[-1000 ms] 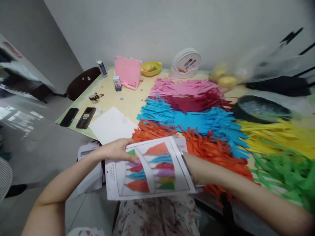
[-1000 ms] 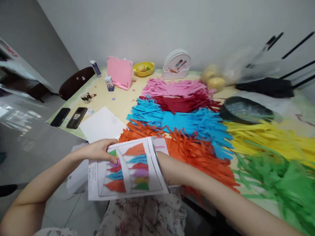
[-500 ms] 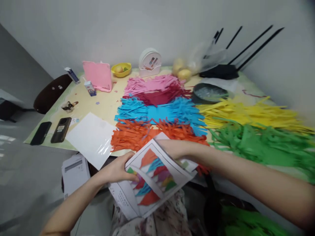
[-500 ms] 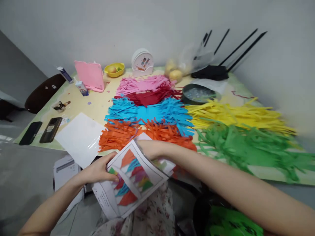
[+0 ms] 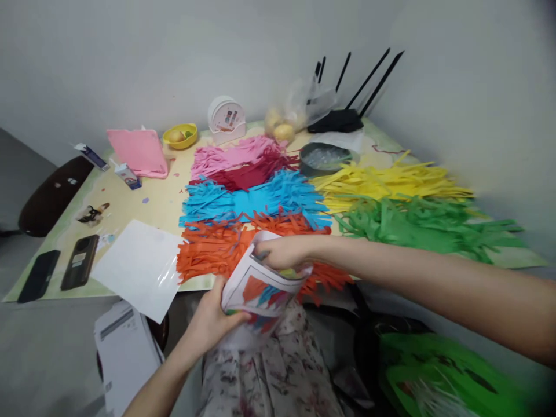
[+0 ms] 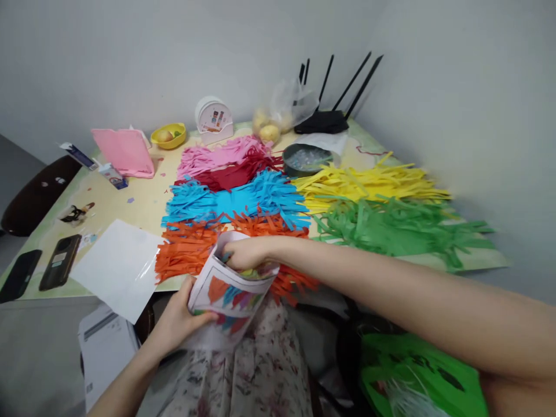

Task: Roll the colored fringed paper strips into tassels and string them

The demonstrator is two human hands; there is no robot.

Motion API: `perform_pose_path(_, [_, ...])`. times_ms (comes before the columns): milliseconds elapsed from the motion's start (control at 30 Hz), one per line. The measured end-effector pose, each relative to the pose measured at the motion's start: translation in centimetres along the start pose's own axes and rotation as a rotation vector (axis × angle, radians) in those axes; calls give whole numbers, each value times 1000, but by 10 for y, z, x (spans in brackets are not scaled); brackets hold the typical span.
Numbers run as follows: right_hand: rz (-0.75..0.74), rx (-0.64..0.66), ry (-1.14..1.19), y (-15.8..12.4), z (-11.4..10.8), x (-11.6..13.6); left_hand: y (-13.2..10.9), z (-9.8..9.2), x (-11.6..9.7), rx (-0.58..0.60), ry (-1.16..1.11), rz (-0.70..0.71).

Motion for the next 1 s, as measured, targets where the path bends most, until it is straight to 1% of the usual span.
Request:
perform_pose_path(67, [21,43,-6,-2,1,9,3,11,-1,93,-133,33])
perform_pose_path(100, [33,64,-17,-4,0,14,4,16,-1,116,-195,38])
perform_pose_path(167, [19,69,-55,-13,-5,27,7,23,2,105,-285,10])
perform_pose_path(200, [-3,14,-79,-20,-10,33,9,25,5,84,-320,-20])
perform_pose_path(233, [-27,-104,-106,-30,-14,37,10,26,9,60,-354,-56])
perform_pose_path(267, [-54,-284,-131,-41,-18,40,11,26,13,34,-386,-91])
perform_pose_path(333, [-103,-770,-126,-64,-17,36,12,26,21,-32,-464,-142])
perform_pose_path(367, [-131,-999,-83,-73,-10,30,12,25,25,-71,-517,-161])
perform_pose_path(400, [-172,-1181,11,-78,2,21,13,25,27,-111,-576,-178])
perform_pose_path(433, [-203,-1262,152,-79,18,10,13,25,28,-151,-639,-189])
perform_pose_path(467, [-220,-1256,287,-75,36,-2,14,25,27,-187,-700,-194])
perform_pose_path(500, [-198,-1162,424,-68,55,-14,15,25,25,-218,-748,-188])
perform_pose_path(533, [-153,-1014,550,-59,73,-24,16,24,21,-241,-775,-169])
perform_pose_path(567, [-100,-936,610,-51,89,-33,17,23,17,-253,-776,-139])
perform_pose_path(600, [-45,-897,636,-43,101,-40,19,21,12,-240,-756,-109])
perform_pose_path(633, [7,-895,640,-38,109,-44,20,20,7,-192,-724,-85])
perform_pose_path(667, [48,-929,627,-34,114,-46,21,19,3,-122,-693,-65])
perform_pose_path(733, [94,-1013,603,-32,115,-47,24,19,-2,12,-649,-41])
perform_pose_path(767, [101,-1045,595,-32,113,-46,25,19,-3,42,-643,-35])
perform_pose_path(800, [101,-1075,585,-32,111,-45,25,20,-3,42,-646,-33])
perform_pose_path(867, [90,-1109,568,-31,109,-44,28,23,0,-22,-664,-49])
perform_pose_path(933, [81,-1095,559,-28,109,-45,30,26,5,-71,-677,-83])
perform_pose_path(1000, [78,-1067,568,-26,110,-48,32,28,10,-83,-662,-103])
Point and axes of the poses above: each hand's wrist, its own y-axis towards the middle knuckle, its own z-axis out of the palm, x = y × z, the point moved 1 cm from there along y, towards the middle knuckle, and after that the axes turned 12 degrees about -z, right-handed, at the moved point
